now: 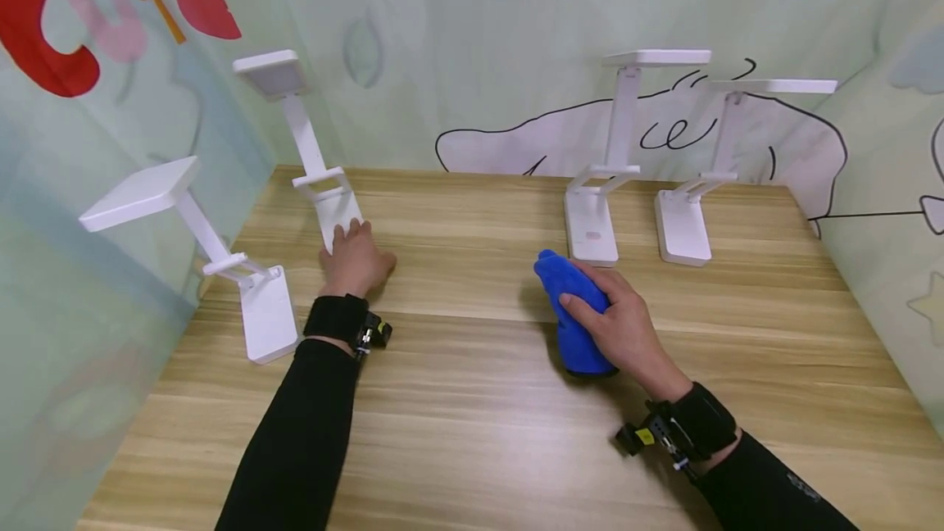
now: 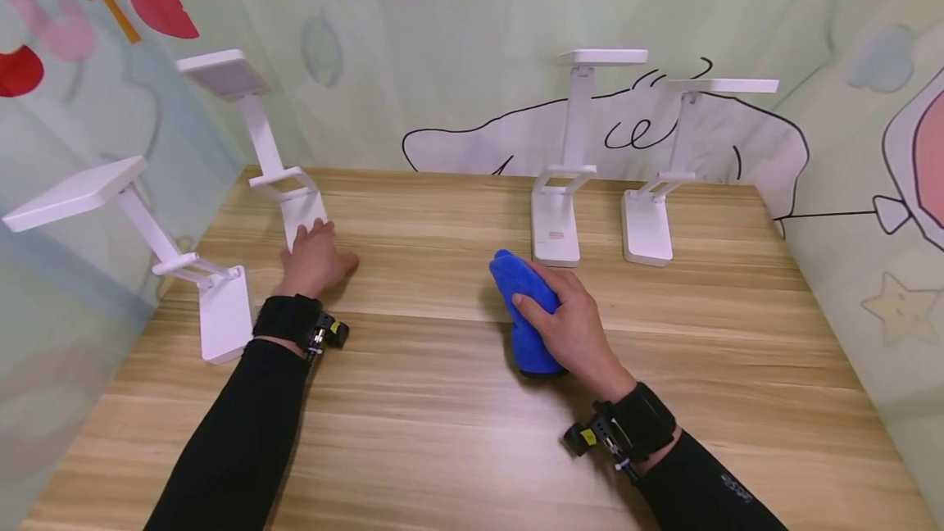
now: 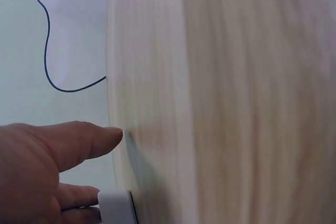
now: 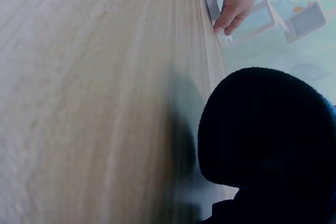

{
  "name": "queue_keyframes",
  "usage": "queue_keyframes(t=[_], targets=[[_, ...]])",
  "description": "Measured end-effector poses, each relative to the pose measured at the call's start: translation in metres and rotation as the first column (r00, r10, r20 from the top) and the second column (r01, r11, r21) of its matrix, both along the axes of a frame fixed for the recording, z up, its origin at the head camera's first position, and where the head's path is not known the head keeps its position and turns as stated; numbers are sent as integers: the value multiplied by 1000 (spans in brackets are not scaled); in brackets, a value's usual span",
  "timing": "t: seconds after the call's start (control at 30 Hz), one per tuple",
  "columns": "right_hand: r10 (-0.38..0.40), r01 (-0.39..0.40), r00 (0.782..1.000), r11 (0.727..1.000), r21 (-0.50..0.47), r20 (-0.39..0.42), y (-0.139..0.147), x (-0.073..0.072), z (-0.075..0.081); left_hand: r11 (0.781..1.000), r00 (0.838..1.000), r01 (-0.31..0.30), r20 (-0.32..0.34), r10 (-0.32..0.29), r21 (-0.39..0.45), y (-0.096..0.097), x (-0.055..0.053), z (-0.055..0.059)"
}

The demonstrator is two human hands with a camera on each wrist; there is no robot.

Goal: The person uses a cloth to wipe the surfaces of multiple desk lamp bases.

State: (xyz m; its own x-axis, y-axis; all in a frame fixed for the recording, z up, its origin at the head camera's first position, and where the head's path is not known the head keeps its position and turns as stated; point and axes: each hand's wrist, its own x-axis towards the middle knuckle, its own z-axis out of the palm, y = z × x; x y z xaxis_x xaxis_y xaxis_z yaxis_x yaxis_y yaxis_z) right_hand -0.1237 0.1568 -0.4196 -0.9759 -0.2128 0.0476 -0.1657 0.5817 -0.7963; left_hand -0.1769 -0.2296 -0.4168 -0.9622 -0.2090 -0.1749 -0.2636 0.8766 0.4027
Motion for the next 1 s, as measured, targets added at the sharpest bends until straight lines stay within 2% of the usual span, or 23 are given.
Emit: queue_keyframes(t=[0.37,0.7,1.0], targets=[[-13,13,1000,1000,4,4,1,0,0,998,998,53,13,-54,39,16,2,0],[-24,24,1000,1000,-8,11,5,-2,-1,994,994,106,11,-105,-9,36,3,0],[-32,32,999,999,-9,-2,6,-3,-1,975,976,217,-23,-218,-43,55,11,4]])
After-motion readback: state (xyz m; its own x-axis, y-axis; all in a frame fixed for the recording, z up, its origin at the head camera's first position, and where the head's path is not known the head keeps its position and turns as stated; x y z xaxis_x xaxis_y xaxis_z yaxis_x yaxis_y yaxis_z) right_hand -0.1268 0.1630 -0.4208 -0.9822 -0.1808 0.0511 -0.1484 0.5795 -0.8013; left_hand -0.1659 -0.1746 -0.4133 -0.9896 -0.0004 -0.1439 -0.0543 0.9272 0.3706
